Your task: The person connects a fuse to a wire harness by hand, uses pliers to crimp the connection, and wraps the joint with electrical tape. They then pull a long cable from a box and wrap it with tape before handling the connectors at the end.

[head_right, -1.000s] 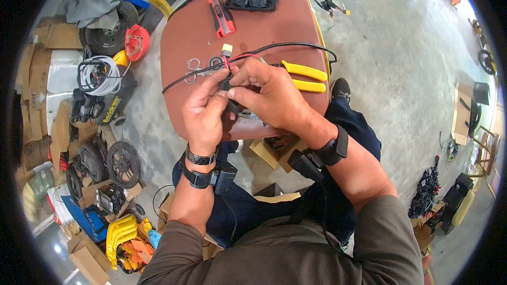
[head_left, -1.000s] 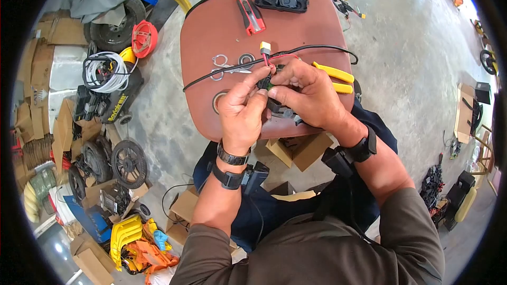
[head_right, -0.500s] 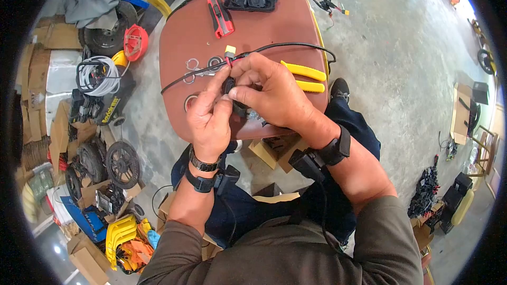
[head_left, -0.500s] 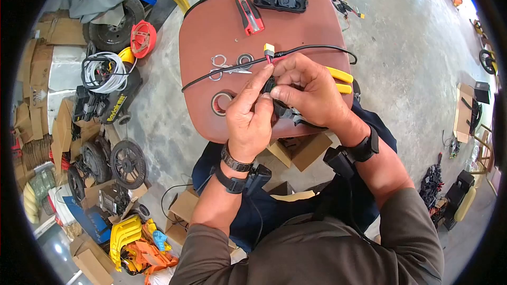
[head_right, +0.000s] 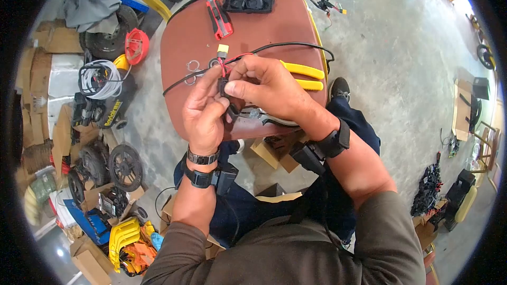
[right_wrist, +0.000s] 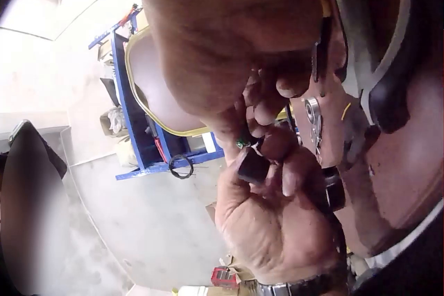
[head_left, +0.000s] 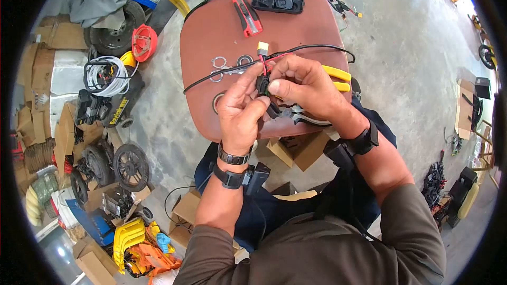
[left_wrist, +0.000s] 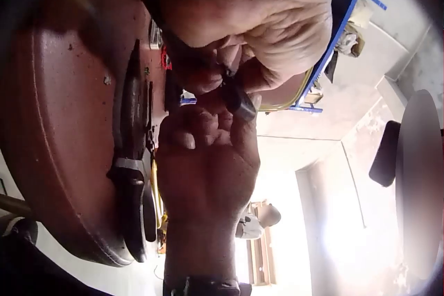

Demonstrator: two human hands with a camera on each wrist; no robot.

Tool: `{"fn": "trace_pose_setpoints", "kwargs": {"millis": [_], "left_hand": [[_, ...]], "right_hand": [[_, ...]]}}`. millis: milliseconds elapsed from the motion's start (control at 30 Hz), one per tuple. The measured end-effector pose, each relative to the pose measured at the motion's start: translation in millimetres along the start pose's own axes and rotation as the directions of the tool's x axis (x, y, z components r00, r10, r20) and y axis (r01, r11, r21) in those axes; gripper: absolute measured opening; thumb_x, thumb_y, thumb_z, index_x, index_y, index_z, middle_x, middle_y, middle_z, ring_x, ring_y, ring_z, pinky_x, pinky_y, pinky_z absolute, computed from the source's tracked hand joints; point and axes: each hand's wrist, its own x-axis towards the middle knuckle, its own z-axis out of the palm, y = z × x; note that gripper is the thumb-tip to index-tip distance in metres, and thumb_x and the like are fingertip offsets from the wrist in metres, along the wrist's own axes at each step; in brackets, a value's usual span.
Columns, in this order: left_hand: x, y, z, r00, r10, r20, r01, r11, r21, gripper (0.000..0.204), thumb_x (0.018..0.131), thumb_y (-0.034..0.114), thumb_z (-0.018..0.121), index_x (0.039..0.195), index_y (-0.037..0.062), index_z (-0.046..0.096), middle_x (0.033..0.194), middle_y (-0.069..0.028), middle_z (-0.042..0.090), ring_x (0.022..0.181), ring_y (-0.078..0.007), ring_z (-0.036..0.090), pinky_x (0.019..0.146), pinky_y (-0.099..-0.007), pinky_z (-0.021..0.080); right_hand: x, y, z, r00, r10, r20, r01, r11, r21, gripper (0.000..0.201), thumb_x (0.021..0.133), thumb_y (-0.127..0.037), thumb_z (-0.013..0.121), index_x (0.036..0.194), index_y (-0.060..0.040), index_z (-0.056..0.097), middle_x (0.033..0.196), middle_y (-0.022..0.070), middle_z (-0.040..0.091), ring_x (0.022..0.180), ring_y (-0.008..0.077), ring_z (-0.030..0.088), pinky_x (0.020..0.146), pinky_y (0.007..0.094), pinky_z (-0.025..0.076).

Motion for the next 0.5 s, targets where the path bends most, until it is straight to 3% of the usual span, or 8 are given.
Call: {"fn": "trace_pose_setpoints", "kwargs": {"millis": [167, 367, 467, 500], "left_hand": [[-1, 2, 10, 0.999, 0.040, 0.020, -0.040, 0.999, 0.016, 0.057, 0.084, -0.016, 0.057, 0.140, -0.0042, 0.047, 0.122, -0.0083, 0.062, 0.103, -0.0115, 0.061, 0.085, -0.0239, 0.051], [-1, -10, 7, 0.992, 0.106, 0.064, -0.117, 0.970, 0.211, 0.058, 0.085, -0.016, 0.057, 0.140, -0.0043, 0.046, 0.124, -0.0088, 0.061, 0.106, -0.0126, 0.061, 0.089, -0.0259, 0.051], [4, -9, 13, 0.982, 0.188, 0.002, -0.187, 0.973, 0.138, 0.055, 0.087, -0.011, 0.060, 0.139, -0.0060, 0.046, 0.130, -0.0129, 0.057, 0.115, -0.0185, 0.059, 0.097, -0.0314, 0.048], [6, -9, 14, 0.980, 0.199, -0.024, -0.191, 0.964, 0.185, 0.053, 0.086, -0.011, 0.060, 0.137, -0.0058, 0.048, 0.125, -0.0118, 0.060, 0.108, -0.0158, 0.060, 0.092, -0.0290, 0.050]], "right_hand": [[0, -5, -2, 0.997, 0.042, -0.068, -0.045, 0.998, -0.045, 0.018, 0.094, -0.009, 0.064, 0.107, 0.0011, 0.058, 0.089, 0.0044, 0.064, 0.083, 0.0113, 0.062, 0.074, 0.0270, 0.052], [-3, -13, -1, 0.987, 0.145, -0.066, -0.143, 0.989, 0.035, 0.033, 0.091, -0.006, 0.066, 0.121, 0.0024, 0.054, 0.100, 0.0067, 0.064, 0.093, 0.0125, 0.060, 0.080, 0.0279, 0.051], [-2, -8, 0, 0.994, 0.100, -0.050, -0.099, 0.995, 0.010, 0.038, 0.089, -0.002, 0.066, 0.124, 0.0029, 0.053, 0.104, 0.0078, 0.063, 0.098, 0.0133, 0.060, 0.083, 0.0290, 0.051], [0, -5, -1, 0.997, 0.063, -0.046, -0.062, 0.998, 0.009, 0.038, 0.088, -0.001, 0.067, 0.123, 0.0030, 0.053, 0.103, 0.0077, 0.064, 0.098, 0.0133, 0.060, 0.084, 0.0291, 0.051]]}}
